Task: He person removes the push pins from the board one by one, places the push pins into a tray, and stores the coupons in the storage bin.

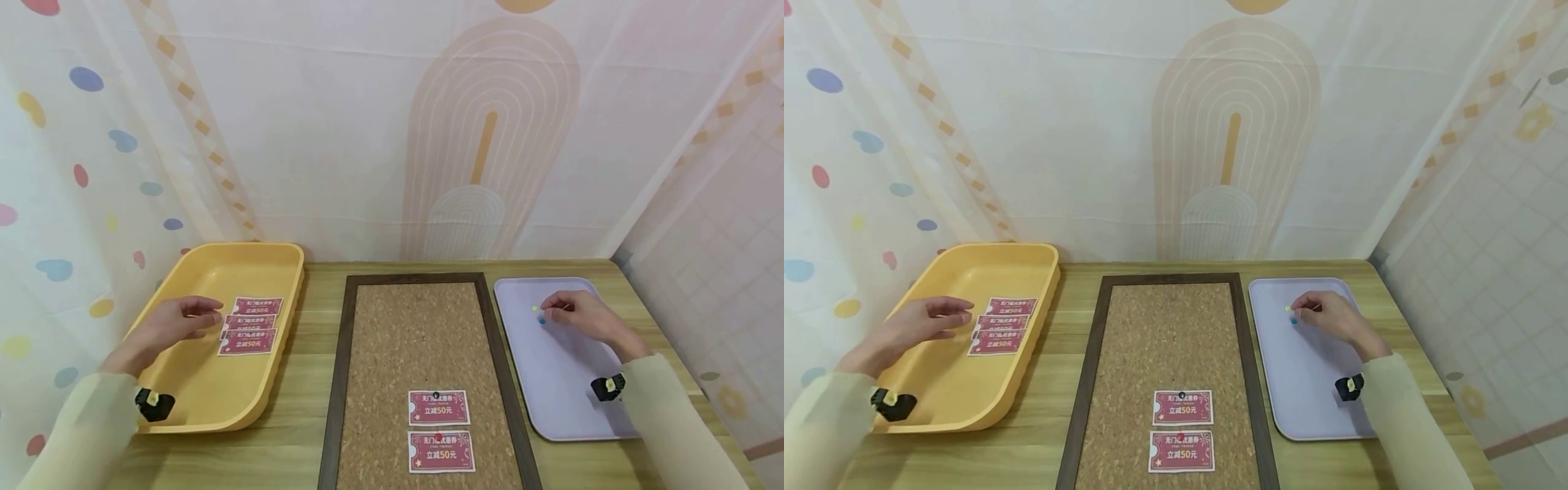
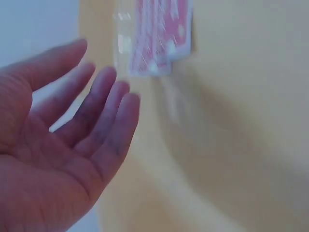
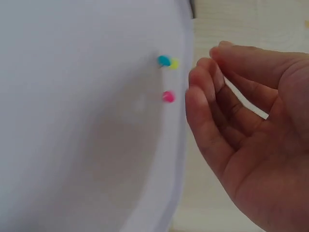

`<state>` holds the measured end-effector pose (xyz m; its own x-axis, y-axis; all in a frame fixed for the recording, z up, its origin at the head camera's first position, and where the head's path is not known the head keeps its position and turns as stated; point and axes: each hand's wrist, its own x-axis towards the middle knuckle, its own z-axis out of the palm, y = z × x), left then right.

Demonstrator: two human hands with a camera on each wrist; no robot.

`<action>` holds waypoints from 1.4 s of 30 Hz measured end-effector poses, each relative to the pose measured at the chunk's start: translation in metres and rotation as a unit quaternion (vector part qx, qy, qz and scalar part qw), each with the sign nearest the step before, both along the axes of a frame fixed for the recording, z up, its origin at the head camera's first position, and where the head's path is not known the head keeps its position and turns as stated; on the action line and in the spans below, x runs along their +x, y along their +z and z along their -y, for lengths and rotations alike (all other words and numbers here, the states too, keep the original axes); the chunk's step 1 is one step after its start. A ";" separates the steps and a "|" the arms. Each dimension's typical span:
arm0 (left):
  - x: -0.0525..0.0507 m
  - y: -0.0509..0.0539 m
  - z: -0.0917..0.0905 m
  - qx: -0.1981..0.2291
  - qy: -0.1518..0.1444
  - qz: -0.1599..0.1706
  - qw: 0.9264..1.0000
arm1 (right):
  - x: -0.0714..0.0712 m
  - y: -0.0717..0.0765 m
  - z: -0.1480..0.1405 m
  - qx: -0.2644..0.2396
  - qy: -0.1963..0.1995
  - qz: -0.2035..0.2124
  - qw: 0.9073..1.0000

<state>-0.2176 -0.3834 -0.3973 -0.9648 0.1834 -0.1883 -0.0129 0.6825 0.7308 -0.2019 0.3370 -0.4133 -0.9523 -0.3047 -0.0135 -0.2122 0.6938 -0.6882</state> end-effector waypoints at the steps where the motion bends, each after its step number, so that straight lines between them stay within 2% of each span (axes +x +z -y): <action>1: 0.001 0.002 -0.005 -0.006 0.003 -0.017 1.000 | 0.001 0.002 0.000 -0.003 -0.002 -0.002 1.000; 4: 0.006 0.009 -0.021 -0.025 0.015 -0.069 0.997 | 0.005 0.008 0.003 -0.013 -0.003 -0.011 1.000; 6: 0.009 0.013 -0.032 -0.022 0.020 -0.105 0.994 | 0.008 0.012 0.006 -0.023 -0.003 -0.017 1.000; 9: 0.016 0.020 -0.047 -0.029 0.033 -0.158 0.986 | 0.013 0.016 0.013 -0.025 -0.007 -0.030 0.999; 14: 0.027 0.031 -0.072 -0.032 0.050 -0.210 0.976 | 0.023 0.019 0.026 -0.021 -0.021 -0.056 0.998; 19: 0.038 0.042 -0.096 -0.010 0.050 -0.239 0.970 | 0.032 0.020 0.038 -0.024 -0.029 -0.076 0.996; 23: 0.047 0.048 -0.116 0.005 0.040 -0.264 0.964 | 0.038 0.020 0.047 -0.036 -0.038 -0.083 0.995; 26: 0.054 0.052 -0.130 0.017 0.030 -0.267 0.963 | 0.042 0.020 0.055 -0.044 -0.045 -0.089 0.994; 30: 0.062 0.054 -0.148 0.022 0.018 -0.259 0.965 | 0.047 0.018 0.066 -0.055 -0.048 -0.099 0.992; 32: 0.066 0.054 -0.156 0.015 0.006 -0.263 0.965 | 0.050 0.017 0.071 -0.062 -0.047 -0.100 0.992; 37: 0.073 0.047 -0.176 0.012 -0.036 -0.293 0.955 | 0.058 0.014 0.084 -0.075 -0.039 -0.097 0.992; 42: 0.078 0.034 -0.192 0.024 -0.079 -0.284 0.955 | 0.063 0.012 0.097 -0.088 -0.024 -0.095 0.991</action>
